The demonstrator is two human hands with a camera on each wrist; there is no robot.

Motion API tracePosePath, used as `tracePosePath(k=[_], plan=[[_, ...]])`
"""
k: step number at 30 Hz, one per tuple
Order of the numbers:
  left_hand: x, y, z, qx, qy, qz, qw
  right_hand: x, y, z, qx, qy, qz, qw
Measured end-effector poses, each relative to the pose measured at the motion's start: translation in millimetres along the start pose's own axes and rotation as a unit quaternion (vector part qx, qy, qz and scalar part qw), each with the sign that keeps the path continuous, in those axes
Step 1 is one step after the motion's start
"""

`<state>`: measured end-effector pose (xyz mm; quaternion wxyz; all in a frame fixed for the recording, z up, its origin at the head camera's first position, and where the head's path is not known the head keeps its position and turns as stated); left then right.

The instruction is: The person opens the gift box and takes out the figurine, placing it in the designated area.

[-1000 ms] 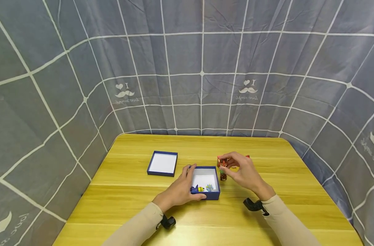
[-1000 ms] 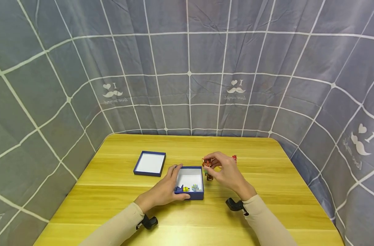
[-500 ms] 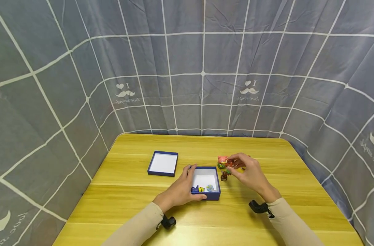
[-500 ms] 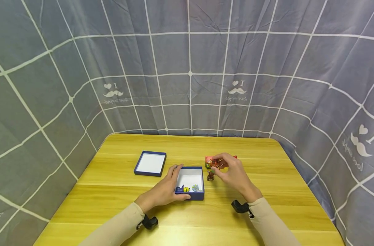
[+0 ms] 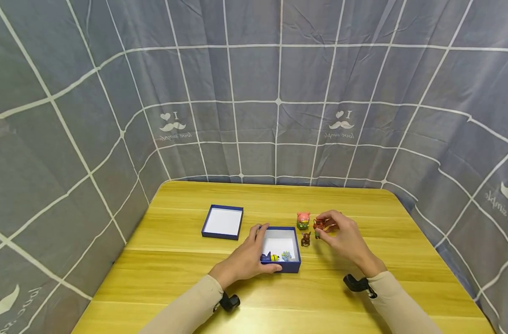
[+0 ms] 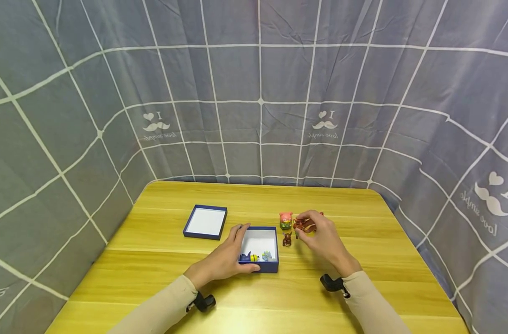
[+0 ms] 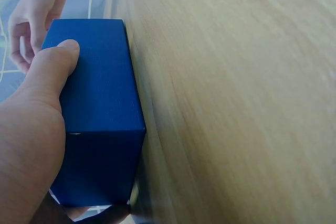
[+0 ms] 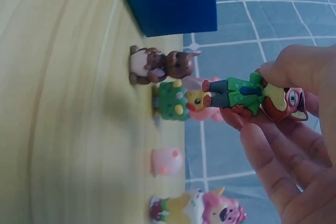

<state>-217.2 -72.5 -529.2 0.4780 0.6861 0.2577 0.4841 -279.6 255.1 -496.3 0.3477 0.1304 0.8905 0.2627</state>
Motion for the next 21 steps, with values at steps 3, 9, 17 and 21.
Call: tracePosePath(k=[3,9,17,21], plan=[[-0.3,-0.6,-0.1,0.000,-0.002,-0.001,1.0000,4,0,3.3,-0.001,-0.008,0.000,1.0000],[-0.8,-1.3,-0.5,0.001,-0.004,-0.001,1.0000,9,1,9.0,-0.009,-0.025,-0.004,0.9996],[-1.2,-0.4,-0.3,0.002,-0.003,0.000,1.0000,13,-2,12.9,-0.026,-0.057,-0.007,0.9980],[-1.9,-0.7,0.0,0.001,-0.003,0.000,1.0000,15,-3,15.2,-0.037,-0.078,-0.007,0.9962]])
Point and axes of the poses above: each hand's wrist, its own z-axis away from the middle knuckle, its own y-axis out of the back of the hand, x = y × z, the point moved 1 cm from there along -z, towards the middle knuckle, and after that the axes turned 10 degrees about -z, right-handed, at the moved point
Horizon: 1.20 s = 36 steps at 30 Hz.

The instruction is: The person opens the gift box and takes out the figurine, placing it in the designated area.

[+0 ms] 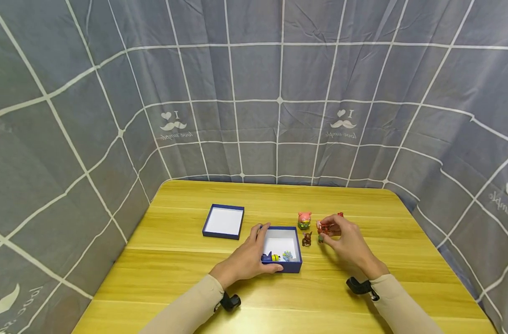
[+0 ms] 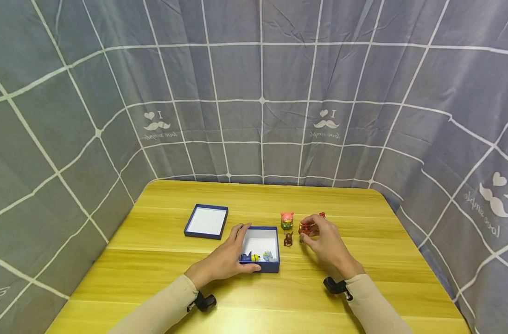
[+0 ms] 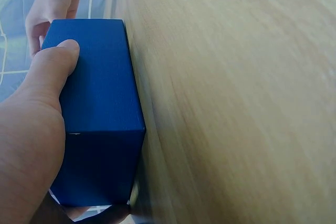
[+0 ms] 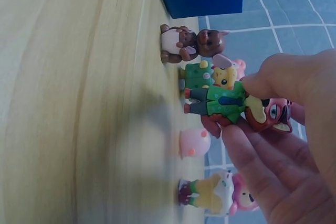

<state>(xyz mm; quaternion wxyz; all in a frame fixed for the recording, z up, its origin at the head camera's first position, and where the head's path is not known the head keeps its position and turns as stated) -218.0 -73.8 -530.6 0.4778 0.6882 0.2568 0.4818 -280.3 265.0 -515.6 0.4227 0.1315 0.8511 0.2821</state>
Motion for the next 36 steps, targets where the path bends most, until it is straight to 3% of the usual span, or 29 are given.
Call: tracePosePath(k=[12,23,36], plan=[[0.9,-0.5,-0.8,-0.002,0.003,0.002,1.0000,2,3,6.9,-0.003,-0.009,0.037,0.9993],[1.6,0.7,-0.1,-0.003,0.001,0.000,1.0000,3,6,11.7,-0.009,-0.026,0.040,0.9988],[1.1,0.3,-1.1,-0.005,0.000,0.000,1.0000,4,6,13.0,-0.011,-0.012,0.039,0.9991]])
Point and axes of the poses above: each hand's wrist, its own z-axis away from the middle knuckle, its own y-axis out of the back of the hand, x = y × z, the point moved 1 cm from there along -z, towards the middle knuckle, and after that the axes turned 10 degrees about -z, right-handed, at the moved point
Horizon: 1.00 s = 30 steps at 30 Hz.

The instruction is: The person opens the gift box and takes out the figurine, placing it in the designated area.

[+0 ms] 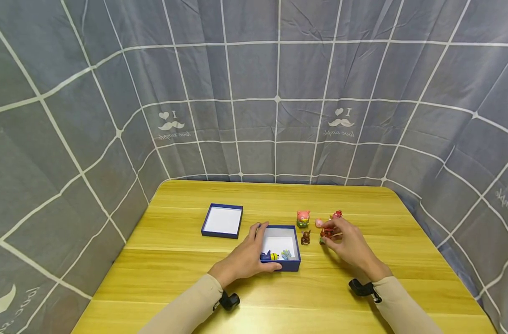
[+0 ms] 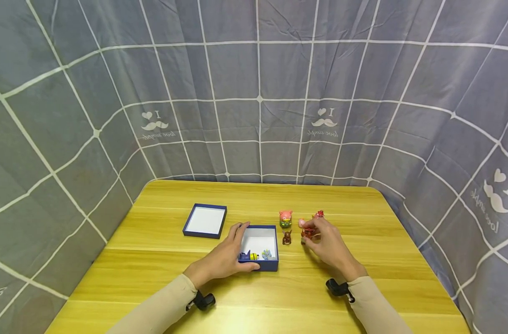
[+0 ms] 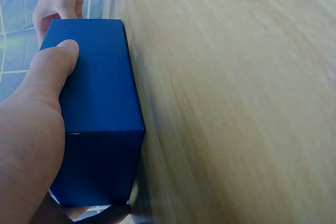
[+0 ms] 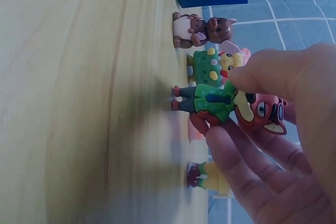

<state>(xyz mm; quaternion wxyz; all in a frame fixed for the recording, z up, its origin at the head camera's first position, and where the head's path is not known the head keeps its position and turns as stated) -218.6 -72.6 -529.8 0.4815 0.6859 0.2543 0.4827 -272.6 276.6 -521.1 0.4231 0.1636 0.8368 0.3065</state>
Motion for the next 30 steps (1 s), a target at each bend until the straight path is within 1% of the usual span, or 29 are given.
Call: tracePosePath(k=[6,14,23,30], plan=[[-0.5,0.9,-1.3,0.003,-0.001,-0.004,1.0000,1.0,-1.0,-0.6,-0.009,-0.009,-0.004,0.9999],[-0.5,-0.4,-1.0,0.001,0.000,-0.004,1.0000,1.5,-2.1,0.9,-0.014,-0.010,-0.003,0.9998],[-0.4,-0.6,-1.0,0.003,0.000,-0.005,1.0000,0.2,-1.9,2.6,-0.013,-0.018,0.000,0.9998],[0.7,-0.2,0.2,0.002,0.004,0.000,1.0000,0.7,-1.3,4.2,-0.012,-0.015,-0.005,0.9998]])
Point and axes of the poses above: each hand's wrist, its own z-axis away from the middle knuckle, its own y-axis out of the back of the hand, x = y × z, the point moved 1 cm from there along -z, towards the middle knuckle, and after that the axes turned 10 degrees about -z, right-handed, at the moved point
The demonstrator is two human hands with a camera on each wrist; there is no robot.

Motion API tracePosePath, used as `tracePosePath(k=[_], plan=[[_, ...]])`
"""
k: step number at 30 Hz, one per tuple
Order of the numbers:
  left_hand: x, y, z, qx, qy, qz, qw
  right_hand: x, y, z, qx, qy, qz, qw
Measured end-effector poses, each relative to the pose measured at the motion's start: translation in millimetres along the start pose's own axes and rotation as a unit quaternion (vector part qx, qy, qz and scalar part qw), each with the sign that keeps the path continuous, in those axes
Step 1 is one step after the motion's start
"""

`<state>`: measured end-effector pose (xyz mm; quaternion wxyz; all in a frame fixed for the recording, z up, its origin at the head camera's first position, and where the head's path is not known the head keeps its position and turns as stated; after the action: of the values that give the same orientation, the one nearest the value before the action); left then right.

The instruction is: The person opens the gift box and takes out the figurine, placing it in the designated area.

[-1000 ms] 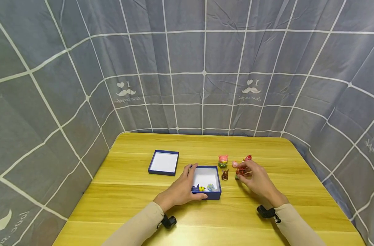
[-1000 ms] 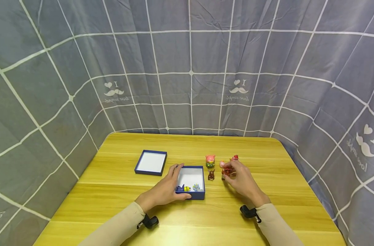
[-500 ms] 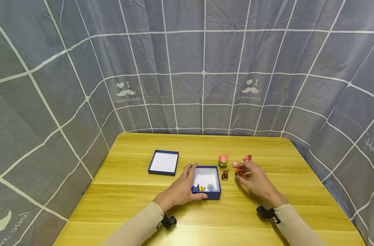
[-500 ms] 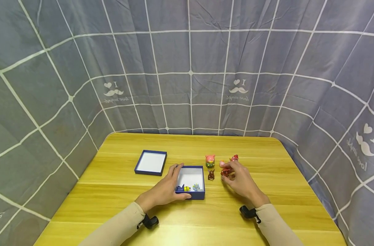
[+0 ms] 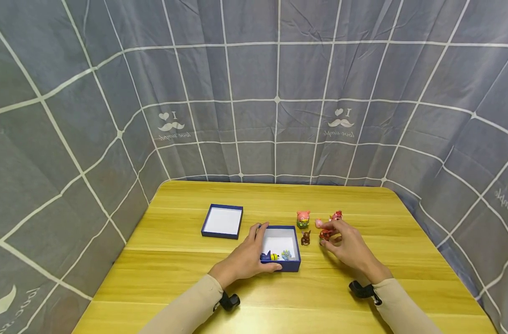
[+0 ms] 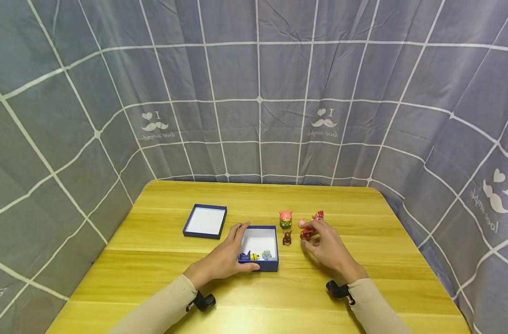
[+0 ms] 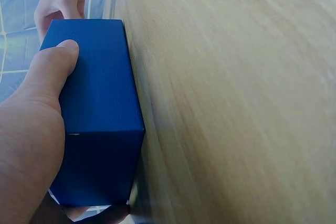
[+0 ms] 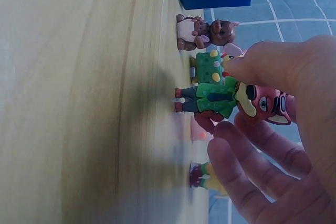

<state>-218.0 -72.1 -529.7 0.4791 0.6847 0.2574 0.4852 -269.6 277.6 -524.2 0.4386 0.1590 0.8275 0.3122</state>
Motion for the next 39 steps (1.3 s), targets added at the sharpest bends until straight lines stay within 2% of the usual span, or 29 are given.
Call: tracePosePath(k=[24,34,39], plan=[[-0.9,-1.6,-2.0,0.004,-0.003,-0.005,1.0000,2.9,-2.8,1.8,0.015,0.014,0.006,0.9998],[-1.1,-0.7,-0.2,0.002,-0.005,-0.004,1.0000,0.5,0.2,1.4,0.003,-0.015,0.021,0.9997],[-2.3,-1.7,-0.3,0.002,-0.006,-0.001,1.0000,-5.7,2.9,1.1,0.019,0.006,0.041,0.9990]])
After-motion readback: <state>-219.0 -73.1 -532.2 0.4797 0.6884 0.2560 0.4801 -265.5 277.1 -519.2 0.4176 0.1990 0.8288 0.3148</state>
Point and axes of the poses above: each hand's wrist, its own z-axis away from the middle knuckle, its own y-axis out of the back of the hand, x = y × z, the point moved 1 cm from there along -z, towards the middle knuckle, and after that the axes turned 10 degrees about -z, right-handed, at the moved point
